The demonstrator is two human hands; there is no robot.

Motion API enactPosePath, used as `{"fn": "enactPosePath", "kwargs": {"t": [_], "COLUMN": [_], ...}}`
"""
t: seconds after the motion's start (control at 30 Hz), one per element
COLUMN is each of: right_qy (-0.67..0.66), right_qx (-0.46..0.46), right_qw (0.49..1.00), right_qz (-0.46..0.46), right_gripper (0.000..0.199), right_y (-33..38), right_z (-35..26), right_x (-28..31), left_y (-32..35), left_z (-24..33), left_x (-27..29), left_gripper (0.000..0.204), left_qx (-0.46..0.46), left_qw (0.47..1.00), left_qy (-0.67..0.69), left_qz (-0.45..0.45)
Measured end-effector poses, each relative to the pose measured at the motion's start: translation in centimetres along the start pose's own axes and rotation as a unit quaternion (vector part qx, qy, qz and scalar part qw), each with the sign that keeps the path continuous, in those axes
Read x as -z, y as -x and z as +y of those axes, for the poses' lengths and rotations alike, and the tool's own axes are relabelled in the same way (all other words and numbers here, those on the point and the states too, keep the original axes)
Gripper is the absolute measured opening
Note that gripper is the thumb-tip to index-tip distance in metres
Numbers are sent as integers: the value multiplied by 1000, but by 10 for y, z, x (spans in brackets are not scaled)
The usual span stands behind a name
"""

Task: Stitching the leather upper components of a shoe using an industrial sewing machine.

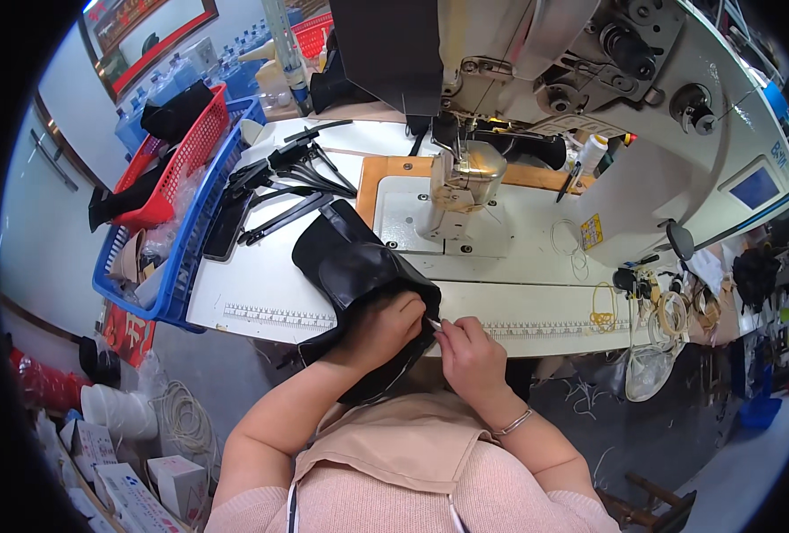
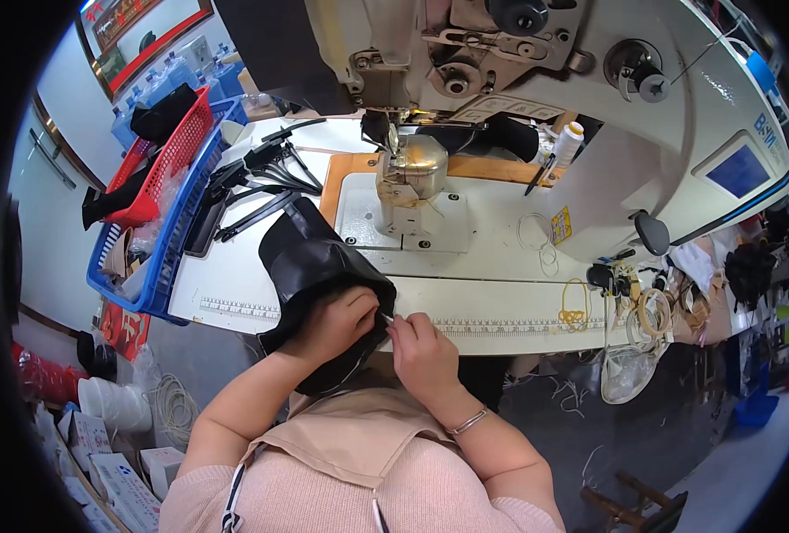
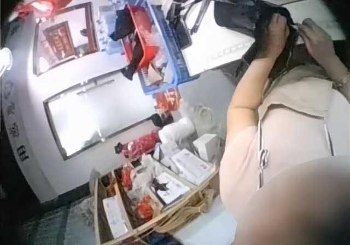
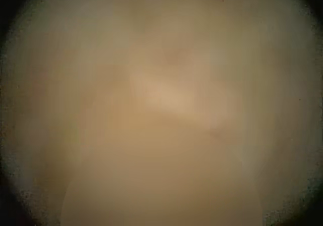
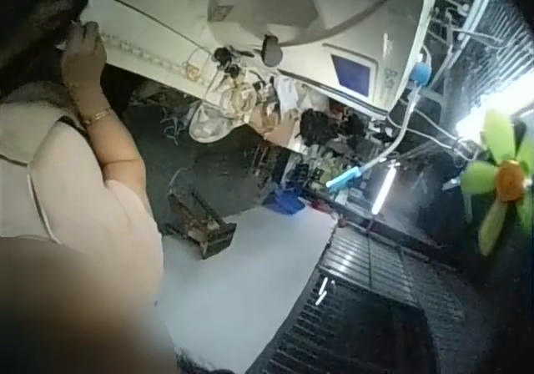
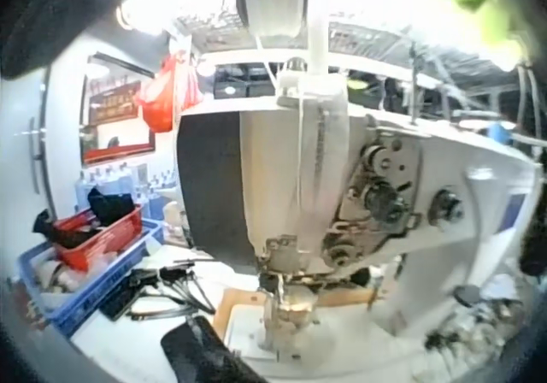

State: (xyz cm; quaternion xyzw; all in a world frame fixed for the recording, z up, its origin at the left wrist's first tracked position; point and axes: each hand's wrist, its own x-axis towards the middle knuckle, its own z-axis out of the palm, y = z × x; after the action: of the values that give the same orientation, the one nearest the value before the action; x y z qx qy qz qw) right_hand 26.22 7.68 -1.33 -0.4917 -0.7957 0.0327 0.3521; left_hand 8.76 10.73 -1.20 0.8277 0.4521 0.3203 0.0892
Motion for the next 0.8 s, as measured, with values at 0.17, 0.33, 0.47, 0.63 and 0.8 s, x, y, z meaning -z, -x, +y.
{"fn": "enactPosePath", "kwargs": {"t": [0.17,0.33,0.47,0.63,0.8], "right_qy": [-26,-32,-7,-59,-46], "right_qx": [-32,-46,-21,-46,-29], "right_qw": [999,997,998,996,997], "right_qz": [-21,-48,-50,-53,-63], "right_gripper": [18,20,20,19,22], "right_y": [1,-9,-15,-14,-17], "right_z": [0,-4,-5,0,2], "right_x": [2,-1,-4,1,0], "left_y": [0,0,0,0,1], "left_z": [-1,1,1,-1,-2], "left_x": [0,2,3,3,1], "left_gripper": [17,18,19,20,21], "left_qx": [-12,-14,-12,-3,-12], "left_qw": [1000,1000,999,999,999], "left_qy": [17,27,30,23,19], "left_qz": [1,6,13,23,23]}}
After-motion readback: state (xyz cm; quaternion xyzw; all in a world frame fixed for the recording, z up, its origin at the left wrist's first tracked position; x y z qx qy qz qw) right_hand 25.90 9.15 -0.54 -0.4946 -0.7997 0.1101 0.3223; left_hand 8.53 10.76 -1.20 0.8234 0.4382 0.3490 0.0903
